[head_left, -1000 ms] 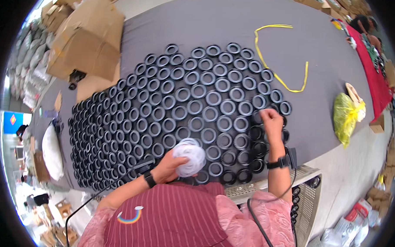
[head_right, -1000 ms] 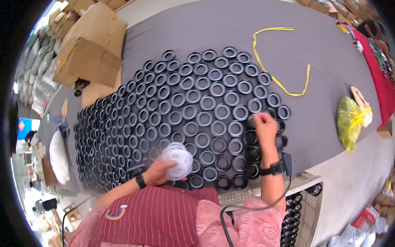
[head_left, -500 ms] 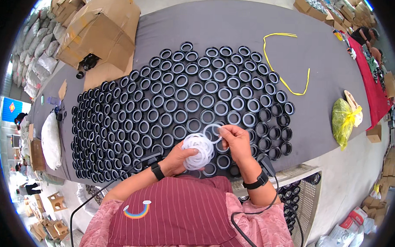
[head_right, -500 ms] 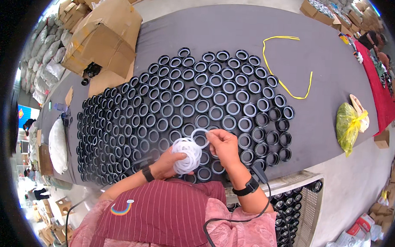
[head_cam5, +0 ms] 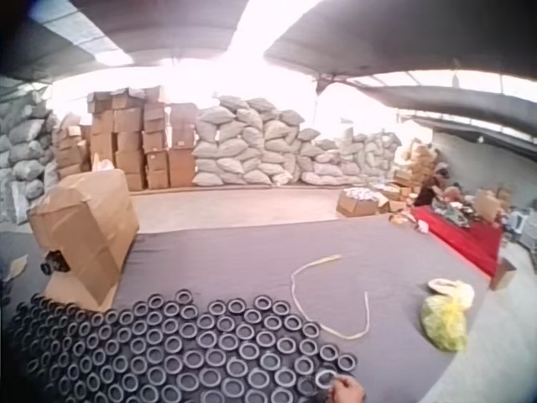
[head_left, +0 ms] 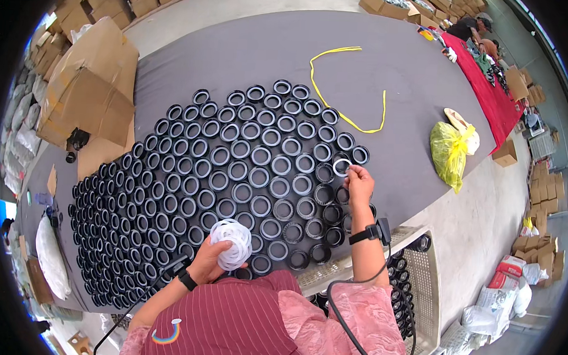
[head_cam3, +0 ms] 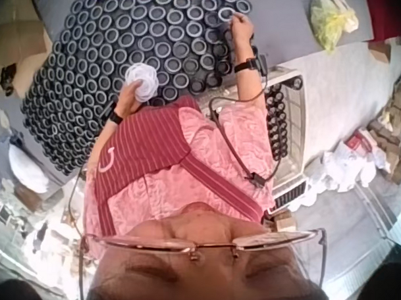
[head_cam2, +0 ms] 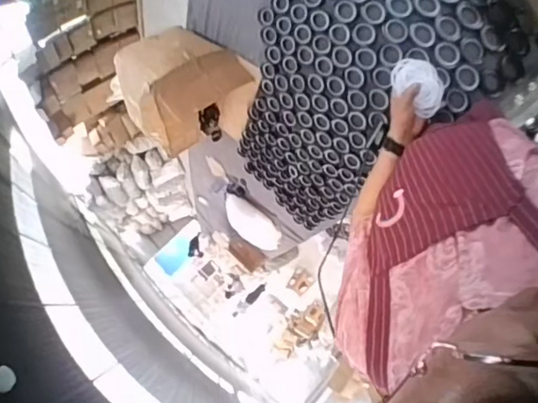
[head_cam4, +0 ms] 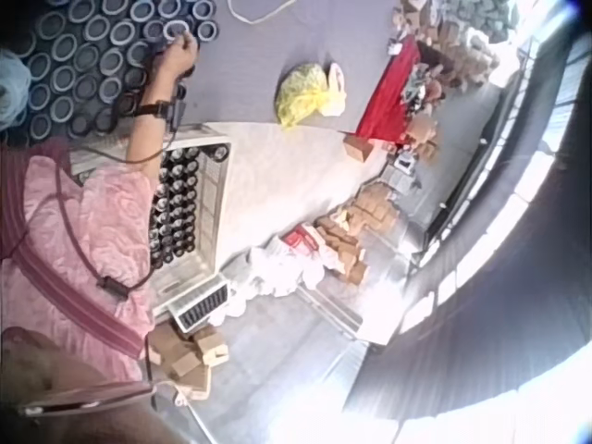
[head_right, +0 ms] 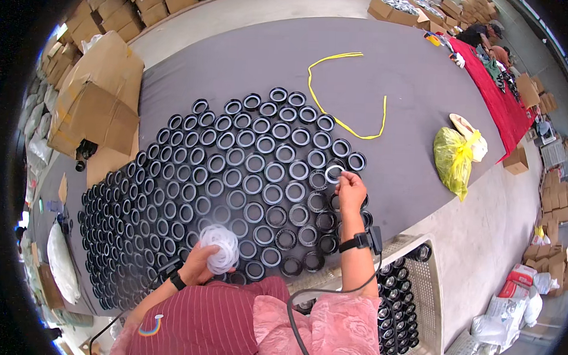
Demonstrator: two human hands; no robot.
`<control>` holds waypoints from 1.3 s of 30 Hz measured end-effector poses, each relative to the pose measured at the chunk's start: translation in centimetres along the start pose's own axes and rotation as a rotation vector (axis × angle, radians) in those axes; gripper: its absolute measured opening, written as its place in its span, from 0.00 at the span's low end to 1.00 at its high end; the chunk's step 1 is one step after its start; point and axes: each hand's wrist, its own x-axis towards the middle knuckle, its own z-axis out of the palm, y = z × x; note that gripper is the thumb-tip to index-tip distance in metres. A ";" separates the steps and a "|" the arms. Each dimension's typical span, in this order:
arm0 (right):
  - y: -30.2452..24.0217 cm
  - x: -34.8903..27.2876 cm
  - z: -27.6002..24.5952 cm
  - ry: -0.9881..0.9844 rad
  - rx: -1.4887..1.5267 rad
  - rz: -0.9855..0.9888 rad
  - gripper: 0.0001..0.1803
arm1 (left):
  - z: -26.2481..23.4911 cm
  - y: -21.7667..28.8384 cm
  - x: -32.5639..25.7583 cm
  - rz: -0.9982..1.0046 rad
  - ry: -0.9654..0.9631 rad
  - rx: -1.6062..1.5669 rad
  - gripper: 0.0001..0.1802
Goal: The recorder is taking white elastic loops and looping them through black plastic rings arranged in rows on a workshop table.
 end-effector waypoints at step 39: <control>3.0 6.6 1.0 0.006 -0.898 -0.270 0.10 | 0.7 0.4 0.0 0.046 0.022 0.020 0.28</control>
